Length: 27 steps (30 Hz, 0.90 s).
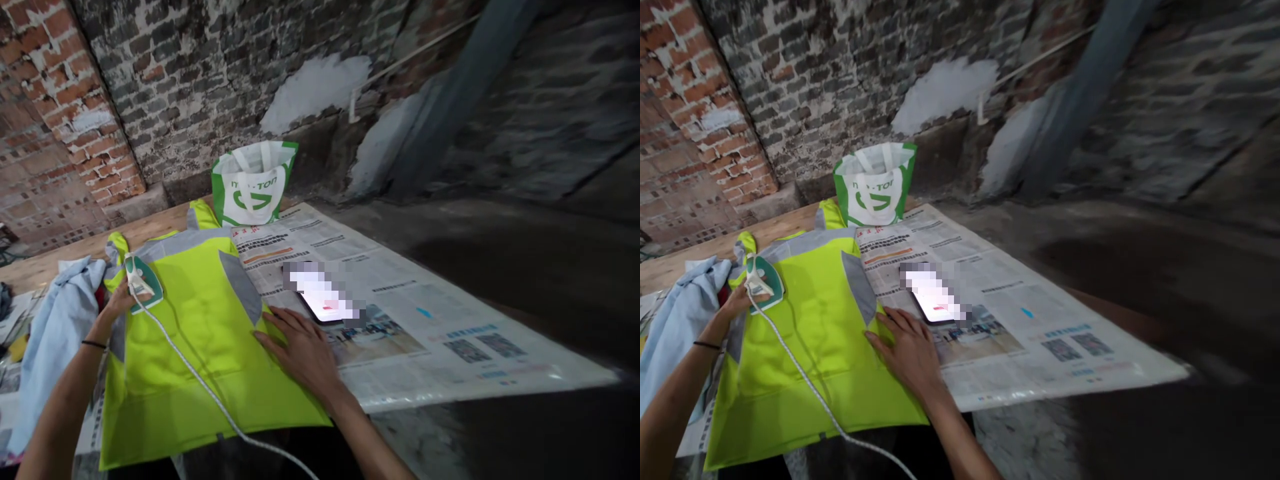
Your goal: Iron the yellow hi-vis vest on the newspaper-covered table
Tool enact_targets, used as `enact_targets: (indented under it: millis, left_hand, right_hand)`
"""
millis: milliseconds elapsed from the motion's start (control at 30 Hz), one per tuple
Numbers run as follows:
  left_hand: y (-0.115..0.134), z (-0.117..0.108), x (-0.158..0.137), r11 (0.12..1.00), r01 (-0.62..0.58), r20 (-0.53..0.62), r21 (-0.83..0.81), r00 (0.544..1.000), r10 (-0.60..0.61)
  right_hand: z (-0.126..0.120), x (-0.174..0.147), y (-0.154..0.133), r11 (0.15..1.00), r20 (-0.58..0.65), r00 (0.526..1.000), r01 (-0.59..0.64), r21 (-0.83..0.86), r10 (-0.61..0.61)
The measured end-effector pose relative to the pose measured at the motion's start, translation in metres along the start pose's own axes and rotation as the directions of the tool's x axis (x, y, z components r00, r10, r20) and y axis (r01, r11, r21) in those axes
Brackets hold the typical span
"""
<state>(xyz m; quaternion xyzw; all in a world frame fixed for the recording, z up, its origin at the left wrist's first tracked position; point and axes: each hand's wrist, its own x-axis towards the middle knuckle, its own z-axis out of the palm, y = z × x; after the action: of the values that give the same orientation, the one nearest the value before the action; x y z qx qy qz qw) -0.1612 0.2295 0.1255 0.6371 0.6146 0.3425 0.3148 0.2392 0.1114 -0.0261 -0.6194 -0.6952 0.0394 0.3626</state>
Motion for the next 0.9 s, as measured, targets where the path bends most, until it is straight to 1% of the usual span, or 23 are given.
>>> enact_targets:
  millis: [67,167,233,300,367,400,467,533,600,667,733,767,833,900]
  left_hand:
    - [0.001,-0.008,-0.019,1.000,0.004,0.033,0.018,0.999,-0.005]
    - [-0.001,-0.018,-0.064,0.999,0.020,0.089,0.036,0.996,-0.024]
    - [-0.006,-0.021,-0.096,0.998,0.036,0.113,0.042,0.993,-0.040]
    - [-0.013,-0.020,-0.122,0.998,0.042,0.116,0.049,0.992,-0.048]
    - [-0.020,-0.018,-0.135,0.998,0.042,0.109,0.047,0.993,-0.046]
    - [-0.024,-0.018,-0.136,0.998,0.039,0.108,0.042,0.993,-0.044]
    - [-0.028,-0.018,-0.130,0.999,0.034,0.112,0.026,0.993,-0.036]
    - [-0.029,-0.021,-0.114,0.999,0.028,0.115,0.015,0.993,-0.030]
    - [-0.027,-0.024,-0.094,1.000,0.020,0.110,0.014,0.994,-0.022]
    - [-0.023,-0.027,-0.073,1.000,0.008,0.102,0.017,0.995,-0.010]
    - [-0.021,-0.030,-0.053,1.000,-0.006,0.088,0.027,0.996,0.004]
    - [-0.021,-0.030,-0.044,0.999,-0.012,0.081,0.036,0.997,0.009]
    - [-0.022,-0.032,-0.028,0.998,-0.019,0.073,0.053,0.997,0.015]
    - [-0.023,-0.034,-0.015,0.998,-0.026,0.072,0.066,0.997,0.021]
  right_hand:
    - [-0.001,0.001,-0.001,1.000,0.009,1.000,-0.004,0.011,0.004]
    - [-0.002,0.001,-0.001,1.000,0.010,1.000,-0.006,0.017,0.006]
    - [0.000,0.000,-0.001,1.000,0.011,1.000,-0.006,0.011,0.006]
    - [0.003,-0.002,0.001,1.000,0.014,1.000,0.006,0.000,-0.006]
    - [0.005,-0.003,0.004,1.000,0.022,0.999,0.023,-0.020,-0.023]
    - [0.005,-0.003,0.006,0.999,0.033,0.999,0.028,-0.036,-0.027]
    - [0.003,0.003,0.005,0.997,0.077,0.997,0.025,-0.078,-0.019]
    - [-0.004,0.018,-0.004,0.992,0.119,0.993,0.026,-0.125,-0.010]
    - [-0.010,0.043,-0.024,0.987,0.134,0.990,0.056,-0.150,-0.035]
    - [-0.009,0.073,-0.050,0.984,0.138,0.984,0.126,-0.129,-0.108]
    - [0.001,0.101,-0.069,0.975,0.201,0.965,0.193,-0.106,-0.169]
    - [0.009,0.112,-0.075,0.972,0.248,0.952,0.211,-0.099,-0.182]
    - [0.028,0.125,-0.076,0.975,0.315,0.937,0.194,-0.104,-0.153]
    - [0.046,0.128,-0.067,0.982,0.338,0.935,0.152,-0.113,-0.106]
